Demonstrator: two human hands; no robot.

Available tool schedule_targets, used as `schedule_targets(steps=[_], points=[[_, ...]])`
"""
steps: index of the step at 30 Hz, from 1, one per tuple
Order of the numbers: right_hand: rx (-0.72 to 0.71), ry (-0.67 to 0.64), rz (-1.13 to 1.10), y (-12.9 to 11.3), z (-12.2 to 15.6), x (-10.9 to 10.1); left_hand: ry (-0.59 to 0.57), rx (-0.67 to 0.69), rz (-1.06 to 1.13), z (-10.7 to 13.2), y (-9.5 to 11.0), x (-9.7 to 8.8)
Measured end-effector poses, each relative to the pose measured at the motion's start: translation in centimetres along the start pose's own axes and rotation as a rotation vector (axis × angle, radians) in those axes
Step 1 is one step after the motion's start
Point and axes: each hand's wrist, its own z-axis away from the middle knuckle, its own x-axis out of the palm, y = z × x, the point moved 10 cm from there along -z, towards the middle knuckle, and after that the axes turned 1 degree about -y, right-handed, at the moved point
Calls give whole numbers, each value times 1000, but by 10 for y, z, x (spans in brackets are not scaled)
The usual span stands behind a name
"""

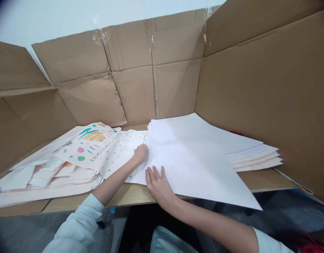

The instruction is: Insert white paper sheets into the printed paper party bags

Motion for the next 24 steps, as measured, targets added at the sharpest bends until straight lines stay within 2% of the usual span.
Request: schedule_targets(steps=[6, 12, 19, 24], points=[[-16, -19, -23, -7, 2, 0, 37, 2, -21, 2, -3, 3], [0, -65, -22, -6, 3, -1, 120, -16, -51, -1, -9, -5], [-61, 28, -24, 7, 21, -12, 171, -5, -72, 4, -4, -8], [-76, 36, 3, 14, 24, -13, 214, -8, -86, 8, 2, -12]])
